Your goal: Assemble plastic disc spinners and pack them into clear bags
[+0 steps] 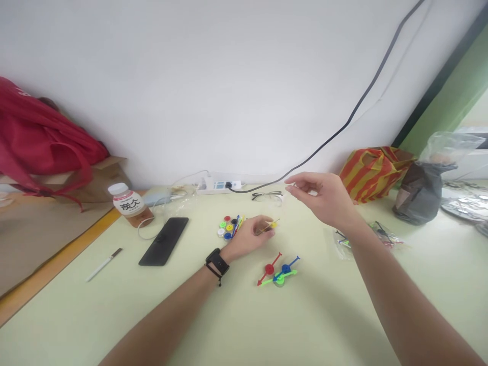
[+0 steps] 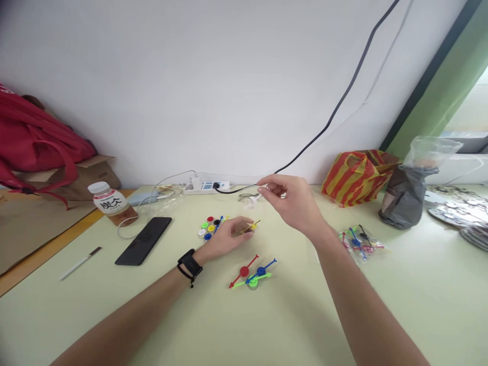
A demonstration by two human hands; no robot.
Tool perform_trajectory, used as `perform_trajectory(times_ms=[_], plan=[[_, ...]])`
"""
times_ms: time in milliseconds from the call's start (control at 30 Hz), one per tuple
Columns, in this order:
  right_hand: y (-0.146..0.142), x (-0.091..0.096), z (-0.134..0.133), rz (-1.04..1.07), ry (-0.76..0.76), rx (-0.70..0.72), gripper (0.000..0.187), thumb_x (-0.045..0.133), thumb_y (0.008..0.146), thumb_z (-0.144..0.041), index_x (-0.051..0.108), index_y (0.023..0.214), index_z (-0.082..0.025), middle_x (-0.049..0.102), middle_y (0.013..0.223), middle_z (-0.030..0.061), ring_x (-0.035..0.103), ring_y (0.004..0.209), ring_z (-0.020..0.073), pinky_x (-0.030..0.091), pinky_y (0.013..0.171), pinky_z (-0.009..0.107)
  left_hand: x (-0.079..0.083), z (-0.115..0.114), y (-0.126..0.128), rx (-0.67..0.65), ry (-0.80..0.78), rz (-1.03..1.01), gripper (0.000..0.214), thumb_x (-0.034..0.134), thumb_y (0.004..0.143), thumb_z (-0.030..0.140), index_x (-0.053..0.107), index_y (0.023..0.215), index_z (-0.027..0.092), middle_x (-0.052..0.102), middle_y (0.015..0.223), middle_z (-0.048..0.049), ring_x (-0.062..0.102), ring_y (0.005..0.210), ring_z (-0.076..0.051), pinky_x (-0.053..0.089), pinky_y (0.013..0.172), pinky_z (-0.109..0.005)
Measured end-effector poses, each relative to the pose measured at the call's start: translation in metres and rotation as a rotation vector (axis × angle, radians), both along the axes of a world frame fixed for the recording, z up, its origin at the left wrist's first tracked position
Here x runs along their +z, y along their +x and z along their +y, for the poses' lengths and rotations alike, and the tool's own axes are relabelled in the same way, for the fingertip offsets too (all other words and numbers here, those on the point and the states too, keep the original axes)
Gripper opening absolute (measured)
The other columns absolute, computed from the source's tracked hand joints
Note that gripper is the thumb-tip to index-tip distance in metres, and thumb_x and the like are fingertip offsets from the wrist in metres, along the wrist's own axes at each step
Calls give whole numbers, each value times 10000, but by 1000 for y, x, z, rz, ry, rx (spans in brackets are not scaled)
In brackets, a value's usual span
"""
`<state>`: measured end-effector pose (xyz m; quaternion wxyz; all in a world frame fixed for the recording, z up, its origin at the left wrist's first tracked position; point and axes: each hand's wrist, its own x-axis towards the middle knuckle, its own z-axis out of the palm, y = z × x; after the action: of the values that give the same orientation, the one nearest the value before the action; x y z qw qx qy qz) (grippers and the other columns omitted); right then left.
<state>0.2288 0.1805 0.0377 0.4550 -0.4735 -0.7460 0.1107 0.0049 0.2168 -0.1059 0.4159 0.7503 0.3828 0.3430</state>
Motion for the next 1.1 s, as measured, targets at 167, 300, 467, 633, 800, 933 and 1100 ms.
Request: perform_trajectory(times_ms=[167, 300, 467, 633, 800, 933, 1100], plan=[[-8, -12, 6, -34, -4, -19, 146, 629, 898, -340, 708, 849, -227, 730, 735, 29, 666, 688, 201, 528, 660, 327, -7, -3, 5, -25, -43, -101, 494, 823, 816, 399, 675, 1230, 174, 734, 1155, -124, 683, 1038, -265, 523, 932, -401], [-13, -17, 11, -3, 5, -73, 130, 628, 868, -286, 718, 803, -217, 729, 723, 29, 657, 678, 192, 511, 649, 313, -8, -3, 6, -10, -40, -117, 466, 816, 826, 383, 681, 1223, 180, 746, 1131, -127, 694, 1038, -274, 522, 948, -416], [-21, -25, 14, -126, -111, -54, 116, 640, 852, -255, 737, 804, -215, 758, 782, 31, 626, 644, 183, 472, 631, 316, -6, -3, 7, -14, -53, -167, 455, 828, 808, 367, 689, 1201, 187, 736, 1207, -142, 685, 1128, -308, 510, 1006, -447], [-30, -36, 15, -224, -77, -55, 188, 573, 893, -191, 759, 899, -221, 785, 911, 36, 649, 739, 199, 455, 692, 335, -5, -3, 7, 11, 10, -148, 318, 802, 816, 307, 703, 1089, 178, 741, 1157, -129, 684, 1094, -299, 525, 974, -430], [-32, -36, 14, -191, -90, -56, 169, 605, 879, -194, 769, 901, -226, 792, 908, 30, 647, 691, 188, 463, 690, 331, -8, -1, 6, 12, 38, -145, 316, 781, 833, 285, 693, 1116, 178, 755, 1104, -113, 701, 1040, -288, 541, 922, -404], [-35, -40, 16, -90, -235, 15, 128, 627, 858, -184, 752, 839, -203, 787, 874, 36, 676, 713, 183, 493, 682, 300, -10, 0, 6, 62, 105, -116, 253, 766, 830, 265, 694, 1059, 186, 756, 1041, -73, 701, 966, -266, 541, 868, -379], [-35, -43, 16, -217, -219, -4, 170, 562, 913, -197, 678, 789, -212, 753, 841, 33, 667, 773, 194, 445, 686, 299, -7, -2, 5, 71, 141, -79, 240, 749, 825, 240, 698, 1053, 183, 723, 905, -33, 655, 821, -208, 510, 759, -323]])
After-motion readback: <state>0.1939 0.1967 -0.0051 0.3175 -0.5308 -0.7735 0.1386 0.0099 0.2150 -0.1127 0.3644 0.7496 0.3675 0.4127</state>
